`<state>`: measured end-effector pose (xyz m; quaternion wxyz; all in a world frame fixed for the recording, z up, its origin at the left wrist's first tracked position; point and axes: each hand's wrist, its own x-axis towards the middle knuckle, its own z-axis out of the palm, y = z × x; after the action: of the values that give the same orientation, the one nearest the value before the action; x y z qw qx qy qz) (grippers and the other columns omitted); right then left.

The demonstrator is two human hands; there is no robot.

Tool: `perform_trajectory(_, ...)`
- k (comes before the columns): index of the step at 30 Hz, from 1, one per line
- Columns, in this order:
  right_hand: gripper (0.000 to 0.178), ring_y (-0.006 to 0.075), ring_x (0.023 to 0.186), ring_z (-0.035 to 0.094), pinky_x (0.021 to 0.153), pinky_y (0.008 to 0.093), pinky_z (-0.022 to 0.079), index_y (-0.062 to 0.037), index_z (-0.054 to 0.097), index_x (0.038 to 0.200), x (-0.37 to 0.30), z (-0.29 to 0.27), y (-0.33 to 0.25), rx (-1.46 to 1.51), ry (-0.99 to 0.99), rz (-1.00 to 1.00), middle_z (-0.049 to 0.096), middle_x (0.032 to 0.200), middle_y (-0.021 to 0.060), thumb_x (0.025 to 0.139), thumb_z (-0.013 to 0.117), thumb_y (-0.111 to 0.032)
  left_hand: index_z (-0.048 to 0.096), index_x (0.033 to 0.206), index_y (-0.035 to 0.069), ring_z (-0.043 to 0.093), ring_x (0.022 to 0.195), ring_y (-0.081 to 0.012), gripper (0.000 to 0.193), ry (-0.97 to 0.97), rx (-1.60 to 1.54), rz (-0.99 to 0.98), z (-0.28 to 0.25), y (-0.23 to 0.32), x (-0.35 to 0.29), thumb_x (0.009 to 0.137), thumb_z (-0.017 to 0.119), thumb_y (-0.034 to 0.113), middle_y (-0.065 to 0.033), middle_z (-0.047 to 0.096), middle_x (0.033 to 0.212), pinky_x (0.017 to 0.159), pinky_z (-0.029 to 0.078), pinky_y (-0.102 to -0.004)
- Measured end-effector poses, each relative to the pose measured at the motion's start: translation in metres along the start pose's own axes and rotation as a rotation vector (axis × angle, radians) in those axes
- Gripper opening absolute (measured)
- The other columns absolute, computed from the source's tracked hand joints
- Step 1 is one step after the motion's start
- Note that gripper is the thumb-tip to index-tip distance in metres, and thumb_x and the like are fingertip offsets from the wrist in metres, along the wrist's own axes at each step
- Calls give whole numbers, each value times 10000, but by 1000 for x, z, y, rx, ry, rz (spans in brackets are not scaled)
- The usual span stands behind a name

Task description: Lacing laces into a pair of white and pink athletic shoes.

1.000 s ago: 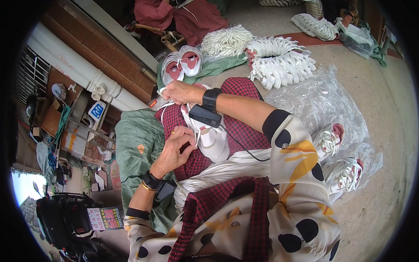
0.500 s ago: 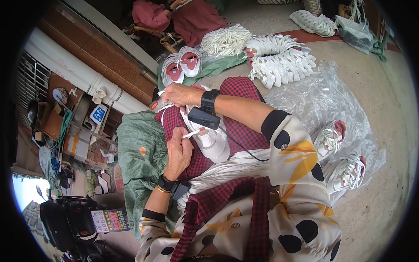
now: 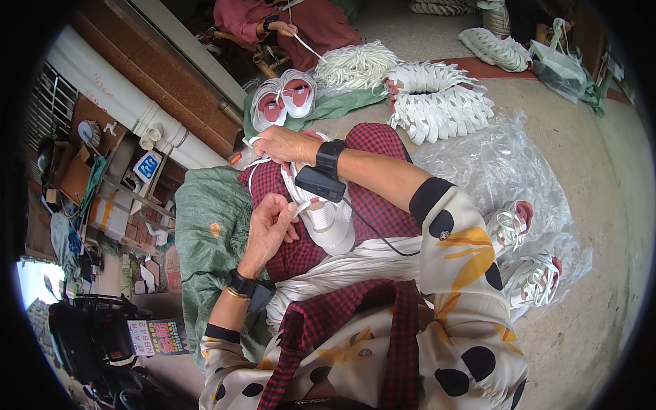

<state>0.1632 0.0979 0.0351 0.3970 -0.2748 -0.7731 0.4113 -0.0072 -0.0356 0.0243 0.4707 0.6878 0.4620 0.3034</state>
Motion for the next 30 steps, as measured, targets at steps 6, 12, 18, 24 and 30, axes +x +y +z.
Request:
perform_trajectory(6, 346, 90, 433, 394, 427, 307, 359, -38, 507, 792, 2, -3, -8, -48, -31, 16, 419, 525, 3, 969, 401, -316, 589, 1212, -26, 600, 1068, -288, 414, -25, 591, 546, 14, 26, -42, 840, 721, 97, -190, 573, 1225, 825, 535, -379)
perform_trajectory(12, 297, 429, 630, 556, 641, 479, 444, 49, 565, 787, 34, -4, -29, -389, 39, -353, 528, 654, 239, 888, 451, -206, 424, 1366, -127, 300, 1431, -399, 638, -331, 870, 593, 43, -9, -40, 846, 674, 144, -271, 361, 1488, 1135, 341, -448)
perform_trajectory(18, 241, 448, 700, 601, 702, 511, 474, 49, 556, 798, 93, -21, -60, -666, 59, -550, 579, 720, 267, 895, 435, -136, 423, 1352, -146, 308, 1426, -399, 647, -389, 892, 672, 40, -9, -24, 830, 674, 143, -288, 380, 1456, 1158, 330, -414)
perform_trajectory(24, 257, 460, 720, 598, 725, 515, 481, 48, 561, 806, 111, 1, -82, -725, 26, -579, 594, 735, 266, 899, 423, -147, 522, 1303, -65, 394, 1386, -371, 555, -355, 901, 699, 41, -12, -15, 797, 703, 74, -238, 493, 1385, 1133, 372, -410)
perform_trajectory(30, 328, 97, 520, 372, 501, 293, 339, -48, 516, 804, 30, -22, -68, -246, 77, -287, 405, 601, -10, 986, 397, -293, 655, 999, -16, 654, 666, -214, 139, 180, 267, 514, 11, 6, -2, 863, 663, 15, -131, 638, 859, 572, 558, -313)
